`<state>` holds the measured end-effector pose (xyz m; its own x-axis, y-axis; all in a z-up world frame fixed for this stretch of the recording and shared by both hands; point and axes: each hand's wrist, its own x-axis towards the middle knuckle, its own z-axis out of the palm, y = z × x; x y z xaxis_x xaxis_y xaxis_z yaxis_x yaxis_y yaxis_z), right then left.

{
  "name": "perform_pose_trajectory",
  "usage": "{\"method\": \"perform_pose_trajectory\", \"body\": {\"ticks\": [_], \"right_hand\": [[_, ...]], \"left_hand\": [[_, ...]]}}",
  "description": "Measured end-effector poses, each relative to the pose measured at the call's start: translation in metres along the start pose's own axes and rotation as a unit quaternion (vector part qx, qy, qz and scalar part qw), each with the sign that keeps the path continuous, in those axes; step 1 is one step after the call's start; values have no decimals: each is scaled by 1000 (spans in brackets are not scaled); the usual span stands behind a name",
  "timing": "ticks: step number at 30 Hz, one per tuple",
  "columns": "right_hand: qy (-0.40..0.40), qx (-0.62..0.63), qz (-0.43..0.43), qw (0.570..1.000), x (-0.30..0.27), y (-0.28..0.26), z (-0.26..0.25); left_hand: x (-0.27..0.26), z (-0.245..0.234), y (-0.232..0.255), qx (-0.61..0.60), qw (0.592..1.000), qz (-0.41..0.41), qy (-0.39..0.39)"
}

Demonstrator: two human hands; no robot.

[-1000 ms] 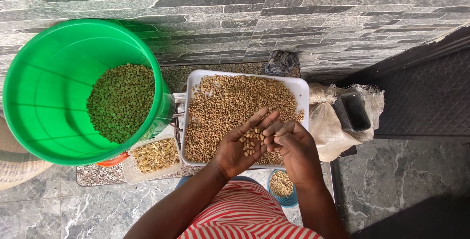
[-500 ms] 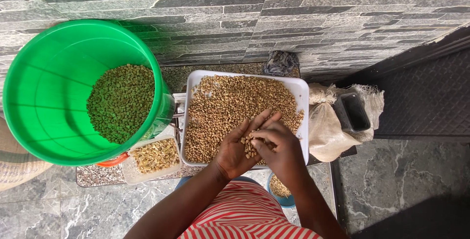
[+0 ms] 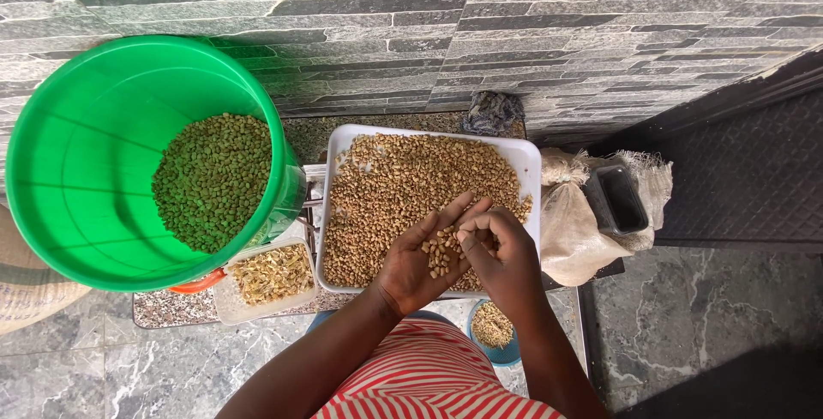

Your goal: The person sorts small green and beige legumes by hand, picking individual pieces from a white tray and transferring them into a green bucket. The hands repeatedly scoop, inspect, and place the legumes, maintaining a steady sorting rhythm throughout the clip.

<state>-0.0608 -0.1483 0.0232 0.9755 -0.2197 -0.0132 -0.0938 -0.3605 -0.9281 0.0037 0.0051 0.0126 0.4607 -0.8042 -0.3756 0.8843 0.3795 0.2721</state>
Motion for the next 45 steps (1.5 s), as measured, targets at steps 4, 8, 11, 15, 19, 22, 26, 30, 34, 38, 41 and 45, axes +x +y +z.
{"method": "perform_pose_trajectory", "body": {"ticks": [4,8,11,15,19,22,26,30,34,38,41,45], "right_hand": [[-14,-71,-25,997,-2,-13,1],[-43,-148,-60,986,-2,-23,4],[-58,-203,-92,973,-2,-23,5],[-72,-219,-109,967,-2,-22,5],[-83,-169,-67,980,0,-15,5],[-88,-7,35,995,1,-4,2],[-62,359,130,922,4,4,-9],[-129,386,144,902,3,-1,-10],[-184,126,124,967,-6,-11,-1],[-149,-118,36,981,-13,-26,15],[-112,-157,-49,980,-12,-31,18],[-137,-175,-48,974,-9,-32,19]], "left_hand": [[3,-3,-1,4,1000,7,-7],[4,-4,-4,21,999,3,-33],[4,-5,-4,39,998,0,-39],[3,-6,-5,48,998,-17,-34],[3,-6,-6,38,999,-17,-32],[4,-10,-5,39,999,-19,6],[7,-12,-8,-37,999,23,-31],[6,-8,-5,-36,999,20,-12],[9,-7,-7,-53,996,46,-61],[10,-15,-9,-41,996,42,-74],[11,-19,-11,-27,995,50,-81],[10,-25,-15,-12,996,42,-82]]}}
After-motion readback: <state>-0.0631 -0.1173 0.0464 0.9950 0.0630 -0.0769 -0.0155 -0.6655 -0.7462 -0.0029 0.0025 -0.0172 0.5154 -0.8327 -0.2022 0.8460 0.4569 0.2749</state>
